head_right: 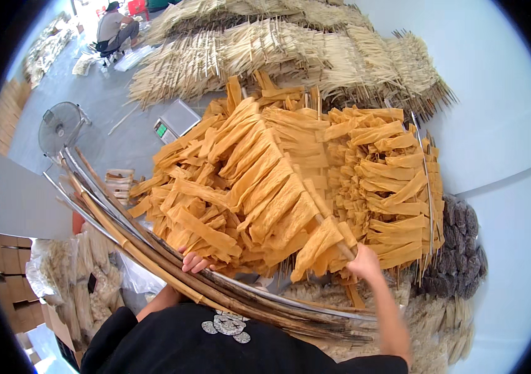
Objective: The person collects bundles of food items from a rack using a wooden pole and gathers the empty poles together by hand.
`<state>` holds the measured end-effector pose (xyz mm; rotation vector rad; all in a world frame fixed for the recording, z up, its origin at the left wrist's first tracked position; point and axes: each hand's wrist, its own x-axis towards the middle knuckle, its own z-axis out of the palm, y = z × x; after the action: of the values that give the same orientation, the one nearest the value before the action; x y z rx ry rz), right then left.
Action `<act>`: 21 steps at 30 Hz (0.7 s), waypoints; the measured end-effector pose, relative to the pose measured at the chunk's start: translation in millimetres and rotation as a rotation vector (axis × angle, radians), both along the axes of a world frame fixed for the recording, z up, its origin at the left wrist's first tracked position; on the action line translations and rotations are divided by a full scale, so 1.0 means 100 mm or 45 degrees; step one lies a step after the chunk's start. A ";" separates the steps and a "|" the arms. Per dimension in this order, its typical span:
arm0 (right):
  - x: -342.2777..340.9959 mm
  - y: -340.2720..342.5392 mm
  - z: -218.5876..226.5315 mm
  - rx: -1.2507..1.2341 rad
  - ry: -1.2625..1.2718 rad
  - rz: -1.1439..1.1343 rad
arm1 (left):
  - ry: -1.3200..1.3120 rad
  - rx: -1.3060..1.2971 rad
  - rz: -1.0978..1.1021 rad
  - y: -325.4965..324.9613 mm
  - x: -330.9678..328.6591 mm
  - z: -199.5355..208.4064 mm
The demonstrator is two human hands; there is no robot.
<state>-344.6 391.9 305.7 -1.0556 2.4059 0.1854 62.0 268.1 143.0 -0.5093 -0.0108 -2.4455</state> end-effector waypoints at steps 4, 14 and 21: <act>-0.05 -0.48 0.67 0.269 0.225 0.263 | 0.102 -0.007 0.040 0.01 -0.06 -0.09; 0.03 -1.52 1.92 0.519 0.424 0.571 | -0.033 -0.031 0.012 -0.10 -0.01 0.09; 0.20 -1.84 2.73 0.346 0.861 0.741 | -0.112 -0.015 0.038 -0.15 0.04 0.12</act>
<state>-324.2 208.1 578.7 -1.7300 2.4185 1.1980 65.7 253.4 155.4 -0.4039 -0.0693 -2.4380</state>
